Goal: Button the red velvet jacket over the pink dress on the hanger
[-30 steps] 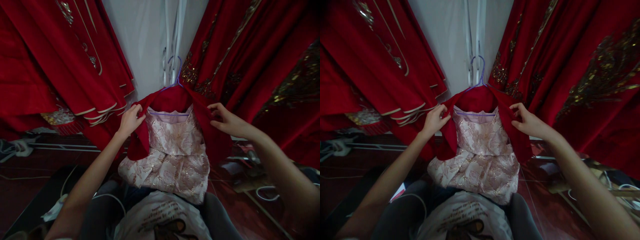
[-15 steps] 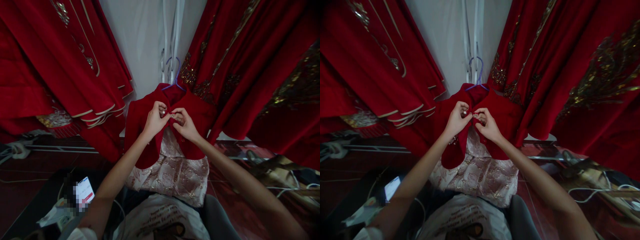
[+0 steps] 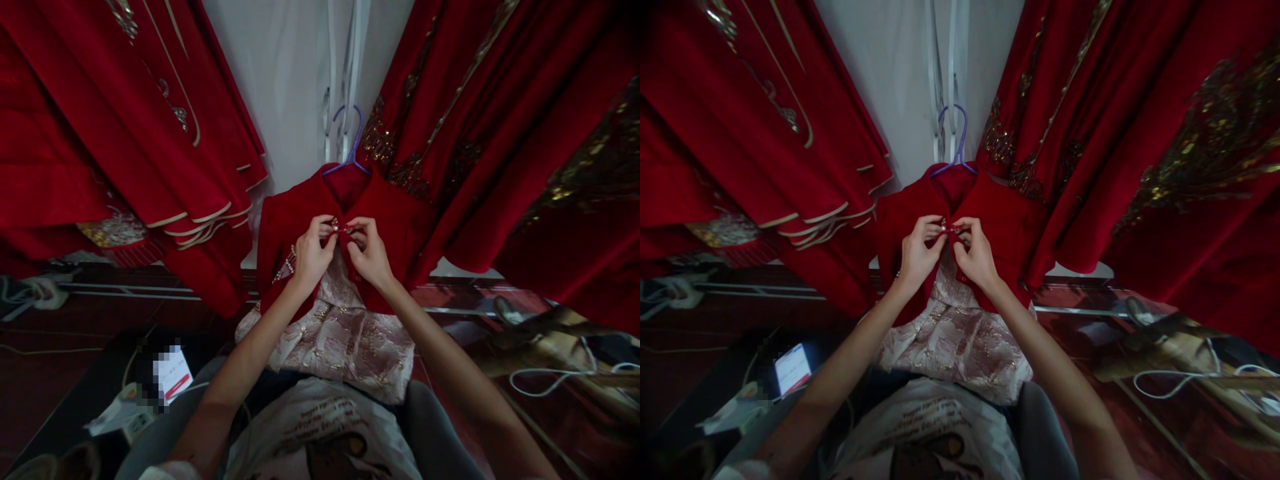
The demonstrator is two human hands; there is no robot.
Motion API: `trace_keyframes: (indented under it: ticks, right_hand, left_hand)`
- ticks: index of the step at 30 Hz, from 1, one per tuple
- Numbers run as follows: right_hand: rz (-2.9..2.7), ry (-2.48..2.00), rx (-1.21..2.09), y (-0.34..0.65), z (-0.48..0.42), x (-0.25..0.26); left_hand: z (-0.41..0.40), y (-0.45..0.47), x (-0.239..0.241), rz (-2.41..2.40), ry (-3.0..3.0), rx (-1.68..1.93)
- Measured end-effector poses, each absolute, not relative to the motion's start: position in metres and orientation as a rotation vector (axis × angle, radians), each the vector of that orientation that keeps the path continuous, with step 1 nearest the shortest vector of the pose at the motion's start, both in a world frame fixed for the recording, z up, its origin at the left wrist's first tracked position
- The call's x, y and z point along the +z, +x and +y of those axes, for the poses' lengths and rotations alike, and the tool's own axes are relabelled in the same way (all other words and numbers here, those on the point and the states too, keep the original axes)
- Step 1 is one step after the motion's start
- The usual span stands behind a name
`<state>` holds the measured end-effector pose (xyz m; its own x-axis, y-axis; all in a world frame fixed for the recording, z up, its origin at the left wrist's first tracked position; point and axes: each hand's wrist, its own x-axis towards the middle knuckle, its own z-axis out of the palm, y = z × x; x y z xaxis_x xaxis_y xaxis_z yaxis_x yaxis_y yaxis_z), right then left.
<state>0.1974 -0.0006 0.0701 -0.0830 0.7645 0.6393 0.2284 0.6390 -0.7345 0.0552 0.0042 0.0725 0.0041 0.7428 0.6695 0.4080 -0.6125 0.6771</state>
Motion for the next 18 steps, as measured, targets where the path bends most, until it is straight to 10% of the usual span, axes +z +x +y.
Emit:
trace_keyframes:
  ticks: [18]
  right_hand:
    - [-1.716,-0.914,0.489,0.209,-0.002,0.075]
  left_hand:
    - [0.019,0.045,0.087,1.086,2.042,1.518]
